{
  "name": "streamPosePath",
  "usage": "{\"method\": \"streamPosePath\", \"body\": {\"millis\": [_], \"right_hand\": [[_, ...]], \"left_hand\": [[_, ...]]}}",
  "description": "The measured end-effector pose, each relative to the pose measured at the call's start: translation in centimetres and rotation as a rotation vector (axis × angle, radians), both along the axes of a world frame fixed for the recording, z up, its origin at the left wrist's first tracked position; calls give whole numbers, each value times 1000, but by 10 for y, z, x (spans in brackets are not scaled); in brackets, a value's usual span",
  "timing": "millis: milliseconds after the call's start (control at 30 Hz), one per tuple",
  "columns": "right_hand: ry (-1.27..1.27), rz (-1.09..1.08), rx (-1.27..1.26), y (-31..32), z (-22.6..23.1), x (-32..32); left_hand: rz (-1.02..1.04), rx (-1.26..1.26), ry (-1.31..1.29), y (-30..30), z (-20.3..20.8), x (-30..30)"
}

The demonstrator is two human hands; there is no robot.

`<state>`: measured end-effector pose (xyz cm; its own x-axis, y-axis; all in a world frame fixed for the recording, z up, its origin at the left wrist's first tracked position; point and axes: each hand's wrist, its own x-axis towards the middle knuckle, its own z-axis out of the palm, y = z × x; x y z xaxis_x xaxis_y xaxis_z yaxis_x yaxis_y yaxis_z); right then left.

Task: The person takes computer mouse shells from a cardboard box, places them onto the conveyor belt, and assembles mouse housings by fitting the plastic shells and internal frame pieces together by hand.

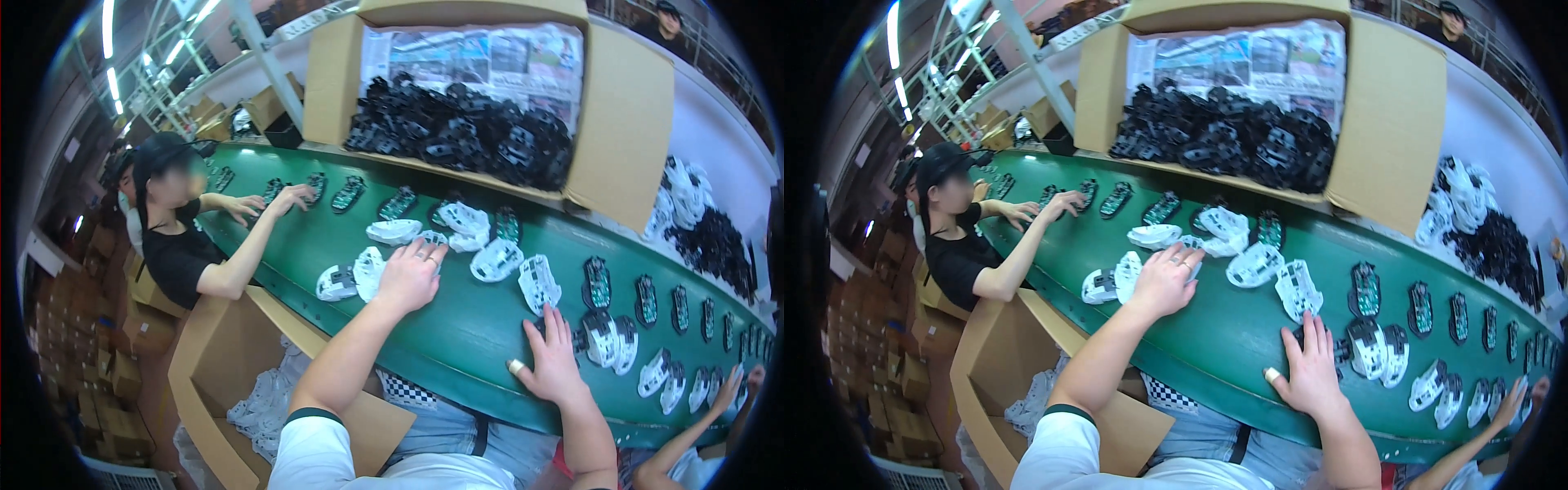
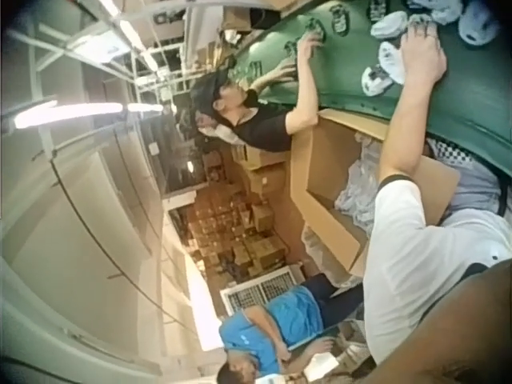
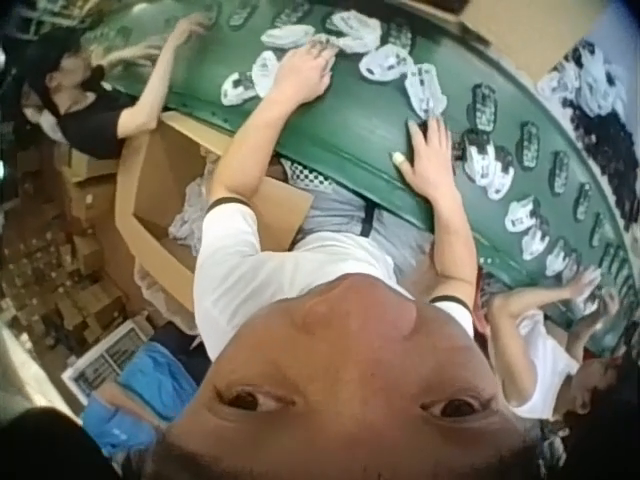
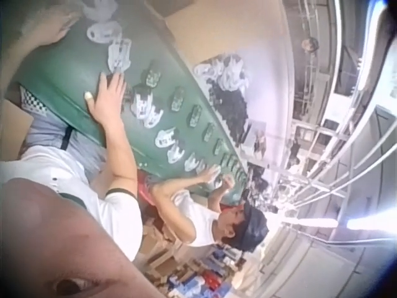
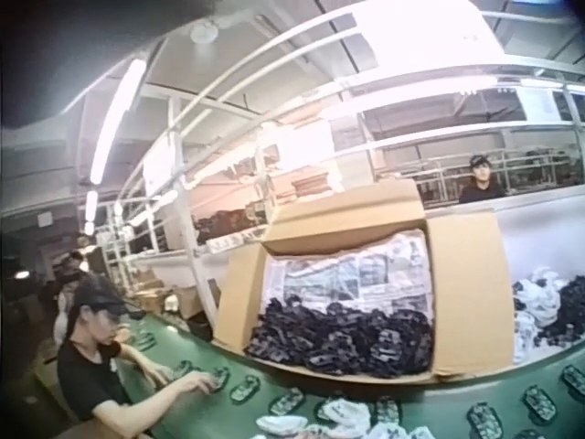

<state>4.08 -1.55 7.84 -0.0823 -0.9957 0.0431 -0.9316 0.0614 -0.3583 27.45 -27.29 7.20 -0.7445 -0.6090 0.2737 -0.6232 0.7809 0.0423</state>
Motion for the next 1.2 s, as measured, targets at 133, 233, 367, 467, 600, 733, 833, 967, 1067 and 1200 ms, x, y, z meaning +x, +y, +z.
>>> {"method": "streamPosePath", "body": {"millis": [133, 233, 367, 467, 600, 733, 833, 967, 1067, 1200], "right_hand": [[-66, 198, 7, 7, 1, 11], [-168, 332, -81, -2, -8, 12], [-358, 604, -198, -13, -21, 26], [-397, 708, -362, -17, -12, 30], [-385, 550, -403, -11, -16, 18], [-173, 344, -317, -8, -3, 5], [-129, 295, -320, -13, -15, 14], [-234, 286, -400, -33, -36, 25], [-291, 272, -429, -32, -37, 20], [-443, 172, -527, -27, -38, 16]], "left_hand": [[18, -122, -34, 12, -2, -3], [39, -163, 37, 17, -1, -12], [-89, -149, 298, 47, 10, -22], [-432, 8, 320, 78, 16, -35], [-485, 112, 80, 79, 4, -44], [-388, 198, 43, 73, -1, -29], [-403, 173, 176, 67, -2, -33], [-468, 359, 427, 76, 12, -35], [-639, 342, 311, 92, 20, -31], [-566, 349, 209, 103, -3, -31]]}}
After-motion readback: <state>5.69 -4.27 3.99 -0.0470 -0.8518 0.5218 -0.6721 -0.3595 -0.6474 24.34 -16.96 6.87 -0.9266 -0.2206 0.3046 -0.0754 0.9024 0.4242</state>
